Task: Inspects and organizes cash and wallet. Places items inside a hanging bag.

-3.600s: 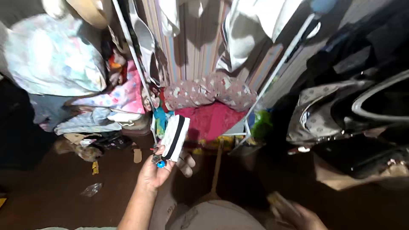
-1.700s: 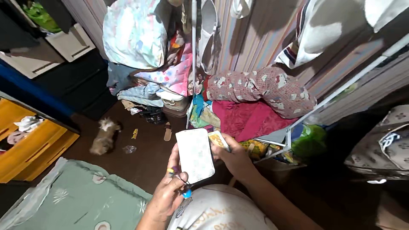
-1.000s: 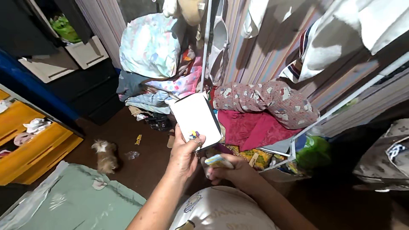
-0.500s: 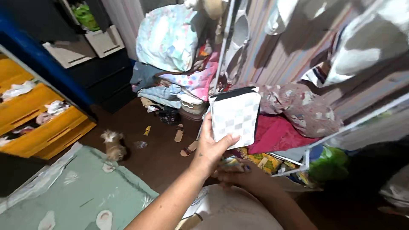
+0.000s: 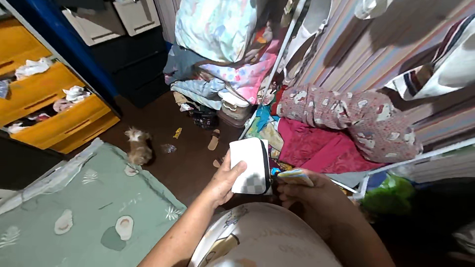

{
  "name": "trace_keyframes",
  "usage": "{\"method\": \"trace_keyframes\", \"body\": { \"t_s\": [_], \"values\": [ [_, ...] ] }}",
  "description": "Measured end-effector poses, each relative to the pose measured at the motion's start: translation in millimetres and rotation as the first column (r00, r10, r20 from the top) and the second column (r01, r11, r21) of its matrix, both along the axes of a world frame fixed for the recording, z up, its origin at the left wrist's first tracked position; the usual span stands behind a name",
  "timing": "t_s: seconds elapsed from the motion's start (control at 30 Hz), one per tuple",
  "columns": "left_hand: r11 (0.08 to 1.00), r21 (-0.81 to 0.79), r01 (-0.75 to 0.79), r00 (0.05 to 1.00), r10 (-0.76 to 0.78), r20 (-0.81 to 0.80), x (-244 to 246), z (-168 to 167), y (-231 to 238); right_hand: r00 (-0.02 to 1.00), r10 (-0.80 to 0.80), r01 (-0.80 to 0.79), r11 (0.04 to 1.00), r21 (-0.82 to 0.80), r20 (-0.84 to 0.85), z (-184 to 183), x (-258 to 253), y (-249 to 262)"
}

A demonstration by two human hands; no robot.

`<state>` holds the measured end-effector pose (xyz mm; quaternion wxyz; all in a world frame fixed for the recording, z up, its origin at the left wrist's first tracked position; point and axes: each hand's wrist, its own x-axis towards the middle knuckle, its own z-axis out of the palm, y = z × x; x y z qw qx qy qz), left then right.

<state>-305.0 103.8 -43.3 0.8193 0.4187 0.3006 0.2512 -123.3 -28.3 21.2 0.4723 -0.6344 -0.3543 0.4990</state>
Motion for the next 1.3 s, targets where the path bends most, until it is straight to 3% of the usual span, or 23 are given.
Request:
{"method": "trace_keyframes", "body": {
  "t_s": [0.17,0.3,0.4,0.6,0.7,0.77,0.87,0.97,1.07,1.17,1.3],
  "values": [
    [0.975,-0.011,0.221,0.975,-0.221,-0.016,-9,-9,-2,0.981,0.102,-0.109,0.993,0.034,0.164,10,16,21],
    [0.941,-0.043,0.335,0.939,-0.330,0.100,-11,-18,10,0.973,0.111,-0.110,0.994,-0.014,0.202,27,26,43],
    [0.909,0.025,0.417,0.895,-0.415,0.165,-12,-26,22,0.960,0.137,-0.121,0.990,-0.079,0.243,32,28,63],
    [0.777,0.201,0.596,0.743,-0.629,0.228,-12,-40,33,0.967,0.216,-0.193,0.967,-0.169,0.134,15,28,85],
    [0.806,0.139,0.576,0.811,-0.584,0.022,-20,-31,26,0.979,0.176,-0.149,0.962,-0.227,0.101,-1,26,82],
    [0.793,0.271,0.546,0.836,-0.494,-0.238,-20,-16,17,0.992,0.117,-0.105,0.976,-0.193,0.053,-16,22,74],
    [0.637,0.549,0.541,0.833,-0.318,-0.452,-21,4,5,0.999,0.021,-0.025,0.990,-0.141,-0.030,-33,13,61],
    [0.576,0.515,0.634,0.757,-0.327,-0.566,-34,23,-2,1.000,-0.003,0.000,0.981,-0.196,-0.012,-34,6,54],
    [0.536,0.359,0.764,0.621,-0.457,-0.637,-36,38,3,0.998,0.044,-0.033,0.970,-0.241,0.040,-32,6,53],
    [0.492,0.314,0.812,0.565,-0.523,-0.638,-36,41,10,0.994,0.090,-0.076,0.977,-0.200,0.062,-29,6,52],
    [0.591,0.344,0.730,0.674,-0.539,-0.505,-41,32,16,0.990,0.085,-0.066,0.984,-0.167,0.108,-25,10,44]
  ]
}}
